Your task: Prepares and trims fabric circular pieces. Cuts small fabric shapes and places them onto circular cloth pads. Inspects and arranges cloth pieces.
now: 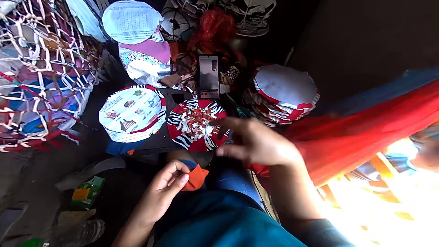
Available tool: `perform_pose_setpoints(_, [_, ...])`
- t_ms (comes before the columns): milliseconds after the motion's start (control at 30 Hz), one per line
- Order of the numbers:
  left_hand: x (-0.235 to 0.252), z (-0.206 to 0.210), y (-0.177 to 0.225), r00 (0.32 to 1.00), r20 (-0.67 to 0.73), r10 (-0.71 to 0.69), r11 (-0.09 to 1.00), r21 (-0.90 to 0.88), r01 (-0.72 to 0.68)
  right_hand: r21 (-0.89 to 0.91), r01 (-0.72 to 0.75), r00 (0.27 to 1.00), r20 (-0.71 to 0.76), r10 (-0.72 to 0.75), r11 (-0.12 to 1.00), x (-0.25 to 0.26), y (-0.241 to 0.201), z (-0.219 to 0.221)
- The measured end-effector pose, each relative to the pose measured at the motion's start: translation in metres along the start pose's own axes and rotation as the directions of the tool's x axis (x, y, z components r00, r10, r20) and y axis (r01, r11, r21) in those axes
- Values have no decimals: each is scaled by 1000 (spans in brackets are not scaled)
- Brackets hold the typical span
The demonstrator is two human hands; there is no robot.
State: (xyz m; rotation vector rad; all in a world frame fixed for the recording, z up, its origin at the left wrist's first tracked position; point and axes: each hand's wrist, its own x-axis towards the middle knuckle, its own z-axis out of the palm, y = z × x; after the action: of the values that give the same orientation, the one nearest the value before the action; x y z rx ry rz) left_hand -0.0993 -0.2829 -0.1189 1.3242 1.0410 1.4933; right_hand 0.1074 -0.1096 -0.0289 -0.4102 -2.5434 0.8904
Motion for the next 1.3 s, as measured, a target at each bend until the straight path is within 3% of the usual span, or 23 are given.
perform_pose_setpoints(133, [17,13,11,994,23,109,981,162,-111,170,-28,958,287,-22,985,2,-15,30])
perform_pose_setpoints(267, [37,13,30,968,-77,239,882,433,-184,65,42,990,134,-51,997,5,-19,20])
perform_pose_setpoints(333, [50,7,40,962,-54,269,843,497,-208,21,90,995,45,-91,996,14,-20,8])
perform_pose_setpoints(467, [84,-15,57,975,42,220,738,646,-195,21,68,998,-11,-68,997,48,-22,-21])
perform_pose_setpoints(600, [120,-34,71,993,31,112,648,756,-97,-31,26,998,-57,-28,999,84,-15,-43])
perform_pose_setpoints(667, [136,-43,77,998,0,56,647,761,-37,-72,-9,997,-71,4,997,101,-12,-51])
perform_pose_setpoints(800, [164,-50,85,983,-161,-83,796,584,162,-230,-151,987,-83,135,962,137,-1,-62])
perform_pose_setpoints(933, [197,-62,78,961,-257,-98,838,500,219,-251,-207,977,-106,185,946,173,22,-60])
perform_pose_setpoints(1133, [221,-88,59,958,-287,15,801,576,160,-239,-235,968,-146,205,942,195,35,-50])
perform_pose_setpoints(1300, [181,-80,44,970,-232,70,656,743,131,-210,-165,981,-132,139,964,163,35,-25])
